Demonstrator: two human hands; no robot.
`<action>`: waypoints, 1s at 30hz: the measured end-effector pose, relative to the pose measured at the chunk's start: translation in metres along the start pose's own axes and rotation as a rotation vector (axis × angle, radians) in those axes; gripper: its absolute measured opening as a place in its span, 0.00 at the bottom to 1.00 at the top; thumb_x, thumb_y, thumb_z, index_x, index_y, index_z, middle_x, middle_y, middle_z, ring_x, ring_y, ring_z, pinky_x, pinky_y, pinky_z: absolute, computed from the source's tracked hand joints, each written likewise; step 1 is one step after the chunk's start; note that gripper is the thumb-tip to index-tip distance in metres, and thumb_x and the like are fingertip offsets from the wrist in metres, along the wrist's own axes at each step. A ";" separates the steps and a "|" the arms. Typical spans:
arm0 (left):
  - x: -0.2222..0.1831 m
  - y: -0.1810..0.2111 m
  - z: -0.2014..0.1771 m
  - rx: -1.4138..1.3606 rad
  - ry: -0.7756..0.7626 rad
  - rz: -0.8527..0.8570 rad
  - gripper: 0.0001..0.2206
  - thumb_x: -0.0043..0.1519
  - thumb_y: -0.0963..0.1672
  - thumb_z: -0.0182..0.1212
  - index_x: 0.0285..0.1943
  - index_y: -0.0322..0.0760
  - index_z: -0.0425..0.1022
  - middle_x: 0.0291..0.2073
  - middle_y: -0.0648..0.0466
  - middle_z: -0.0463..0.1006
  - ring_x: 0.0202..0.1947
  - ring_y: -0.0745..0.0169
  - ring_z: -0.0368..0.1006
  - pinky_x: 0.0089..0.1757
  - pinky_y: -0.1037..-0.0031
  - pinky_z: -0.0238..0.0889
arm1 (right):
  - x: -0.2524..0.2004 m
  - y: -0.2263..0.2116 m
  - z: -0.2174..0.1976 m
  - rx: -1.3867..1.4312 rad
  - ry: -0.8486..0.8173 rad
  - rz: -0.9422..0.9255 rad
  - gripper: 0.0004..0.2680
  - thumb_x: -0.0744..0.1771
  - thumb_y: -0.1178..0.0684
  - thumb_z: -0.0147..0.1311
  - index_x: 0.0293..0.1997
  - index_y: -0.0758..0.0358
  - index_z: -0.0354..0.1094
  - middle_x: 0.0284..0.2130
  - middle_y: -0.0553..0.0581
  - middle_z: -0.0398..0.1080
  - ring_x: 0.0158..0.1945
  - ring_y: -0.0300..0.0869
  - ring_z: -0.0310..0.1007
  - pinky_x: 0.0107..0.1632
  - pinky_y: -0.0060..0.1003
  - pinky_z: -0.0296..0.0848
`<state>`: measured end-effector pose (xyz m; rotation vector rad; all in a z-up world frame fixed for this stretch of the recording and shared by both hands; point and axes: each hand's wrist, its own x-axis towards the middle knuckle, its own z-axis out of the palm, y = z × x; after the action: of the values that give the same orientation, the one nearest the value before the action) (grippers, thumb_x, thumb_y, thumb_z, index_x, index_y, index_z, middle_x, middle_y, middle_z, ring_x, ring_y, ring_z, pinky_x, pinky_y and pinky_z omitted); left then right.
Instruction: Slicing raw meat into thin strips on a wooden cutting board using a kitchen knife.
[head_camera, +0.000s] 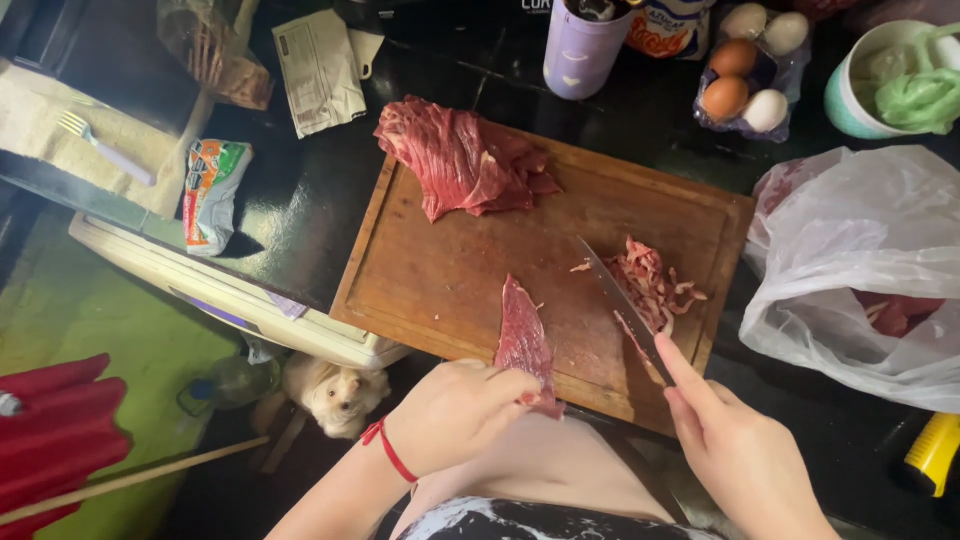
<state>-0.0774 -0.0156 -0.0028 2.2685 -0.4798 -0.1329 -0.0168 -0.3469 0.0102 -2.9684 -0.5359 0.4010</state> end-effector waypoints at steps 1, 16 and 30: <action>-0.001 -0.003 0.004 0.069 0.033 0.011 0.06 0.74 0.45 0.53 0.50 0.46 0.76 0.28 0.52 0.80 0.27 0.45 0.74 0.37 0.59 0.68 | -0.003 -0.001 0.000 -0.004 -0.014 0.004 0.27 0.70 0.41 0.52 0.81 0.20 0.50 0.34 0.39 0.74 0.27 0.52 0.77 0.29 0.52 0.78; 0.026 -0.033 0.010 0.404 0.175 0.127 0.10 0.74 0.42 0.52 0.50 0.31 0.80 0.62 0.42 0.79 0.66 0.44 0.74 0.70 0.53 0.58 | 0.005 -0.033 0.011 0.008 -0.064 -0.112 0.26 0.69 0.42 0.51 0.80 0.20 0.51 0.43 0.39 0.80 0.31 0.51 0.83 0.33 0.52 0.82; 0.025 -0.035 0.010 0.404 0.155 0.124 0.11 0.73 0.42 0.52 0.52 0.31 0.81 0.63 0.43 0.79 0.67 0.43 0.73 0.69 0.53 0.60 | 0.002 -0.049 0.011 0.073 -0.092 -0.039 0.27 0.70 0.43 0.50 0.82 0.23 0.47 0.36 0.45 0.79 0.28 0.54 0.79 0.33 0.55 0.80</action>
<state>-0.0466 -0.0107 -0.0340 2.6060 -0.6056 0.2203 -0.0343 -0.2998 0.0063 -2.8765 -0.5755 0.5430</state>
